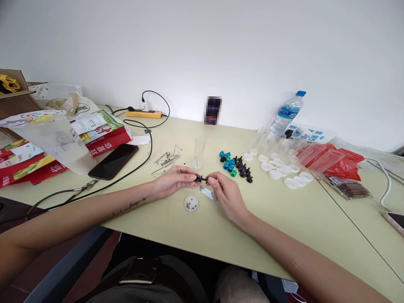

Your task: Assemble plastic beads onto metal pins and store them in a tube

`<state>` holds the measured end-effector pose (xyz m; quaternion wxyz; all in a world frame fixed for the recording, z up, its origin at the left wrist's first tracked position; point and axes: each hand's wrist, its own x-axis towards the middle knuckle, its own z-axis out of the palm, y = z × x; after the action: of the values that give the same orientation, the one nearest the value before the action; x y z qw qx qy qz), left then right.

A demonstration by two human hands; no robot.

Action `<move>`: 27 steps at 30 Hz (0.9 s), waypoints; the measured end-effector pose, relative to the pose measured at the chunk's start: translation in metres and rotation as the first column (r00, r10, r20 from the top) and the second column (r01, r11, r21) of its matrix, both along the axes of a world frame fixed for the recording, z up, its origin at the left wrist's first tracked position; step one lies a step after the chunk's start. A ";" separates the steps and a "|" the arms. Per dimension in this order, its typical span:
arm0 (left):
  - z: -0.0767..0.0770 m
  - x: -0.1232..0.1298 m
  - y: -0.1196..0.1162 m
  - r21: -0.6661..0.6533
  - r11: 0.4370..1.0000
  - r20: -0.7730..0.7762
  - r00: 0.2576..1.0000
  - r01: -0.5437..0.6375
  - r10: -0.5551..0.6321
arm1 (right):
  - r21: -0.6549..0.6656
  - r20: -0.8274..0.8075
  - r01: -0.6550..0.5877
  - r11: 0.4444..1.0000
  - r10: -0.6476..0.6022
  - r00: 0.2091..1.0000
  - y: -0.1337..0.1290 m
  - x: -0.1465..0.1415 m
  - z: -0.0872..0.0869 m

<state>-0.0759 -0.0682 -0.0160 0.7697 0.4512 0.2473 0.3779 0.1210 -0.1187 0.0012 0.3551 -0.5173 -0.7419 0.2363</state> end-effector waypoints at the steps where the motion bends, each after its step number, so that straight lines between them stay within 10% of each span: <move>1: 0.000 0.000 0.000 0.002 1.000 -0.001 1.000 0.001 -0.001 | -0.004 0.000 0.013 1.000 -0.013 1.000 0.000 0.000 0.000; 27: 0.002 0.000 0.000 0.008 1.000 0.001 1.000 0.011 -0.011 | -0.002 0.013 -0.014 1.000 0.014 1.000 0.003 0.001 -0.005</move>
<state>-0.0761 -0.0686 -0.0136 0.7702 0.4552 0.2428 0.3751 0.1224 -0.1153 -0.0041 0.3480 -0.5139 -0.7477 0.2360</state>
